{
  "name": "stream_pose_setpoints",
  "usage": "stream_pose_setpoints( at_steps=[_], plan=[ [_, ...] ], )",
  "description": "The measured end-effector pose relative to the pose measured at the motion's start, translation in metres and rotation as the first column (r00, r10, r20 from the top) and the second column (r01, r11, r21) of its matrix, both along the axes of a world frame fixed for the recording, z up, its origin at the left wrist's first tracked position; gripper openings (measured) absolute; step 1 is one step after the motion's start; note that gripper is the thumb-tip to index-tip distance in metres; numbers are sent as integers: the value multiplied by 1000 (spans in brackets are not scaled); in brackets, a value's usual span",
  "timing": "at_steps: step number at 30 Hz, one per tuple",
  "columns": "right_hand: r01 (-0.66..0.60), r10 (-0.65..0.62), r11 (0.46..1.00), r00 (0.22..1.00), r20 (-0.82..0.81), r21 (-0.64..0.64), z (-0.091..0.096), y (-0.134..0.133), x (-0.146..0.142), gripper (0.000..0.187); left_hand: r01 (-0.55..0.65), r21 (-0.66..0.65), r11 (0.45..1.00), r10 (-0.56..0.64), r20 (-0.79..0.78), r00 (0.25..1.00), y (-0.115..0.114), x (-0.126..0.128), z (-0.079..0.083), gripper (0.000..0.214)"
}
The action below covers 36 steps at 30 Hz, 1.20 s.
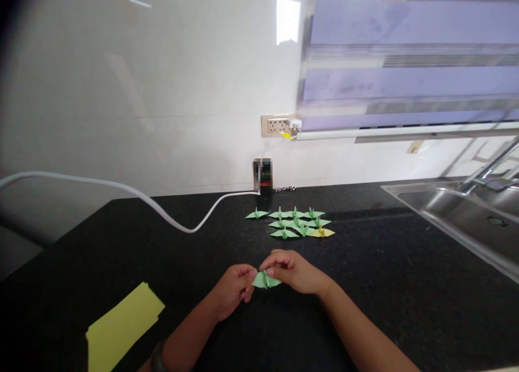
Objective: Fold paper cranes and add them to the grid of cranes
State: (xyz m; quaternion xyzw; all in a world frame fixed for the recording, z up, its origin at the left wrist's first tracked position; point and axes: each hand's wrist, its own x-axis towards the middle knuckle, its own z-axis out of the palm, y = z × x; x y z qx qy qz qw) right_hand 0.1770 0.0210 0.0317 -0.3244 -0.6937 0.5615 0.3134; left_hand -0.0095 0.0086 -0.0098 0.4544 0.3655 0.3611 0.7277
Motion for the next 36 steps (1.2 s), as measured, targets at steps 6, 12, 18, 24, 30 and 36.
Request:
stream_pose_setpoints(
  at_steps=[6,12,18,24,30,36],
  plan=[
    [13,-45,984,983,179,177,12,-8,-1,19,-30,-3,1000,30,-12,999,1,-1,0,30],
    [-175,3,881,931,365,439,30,-17,0,18,32,10,999,-31,-73,997,0,-2,1,30],
    [-231,14,850,908,418,473,37,-13,0,14,-32,-48,998,33,12,999,6,-2,0,36],
    [150,-378,884,786,490,442,33,37,-4,23,-241,-85,967,242,-6,970,-3,-21,20,31],
    [284,-587,796,577,568,534,24,96,-26,26,-297,98,950,311,-180,933,-47,-70,54,28],
    [372,-647,761,374,665,531,1,120,-56,26,-511,122,851,518,-353,779,-85,-138,51,34]
  ],
)
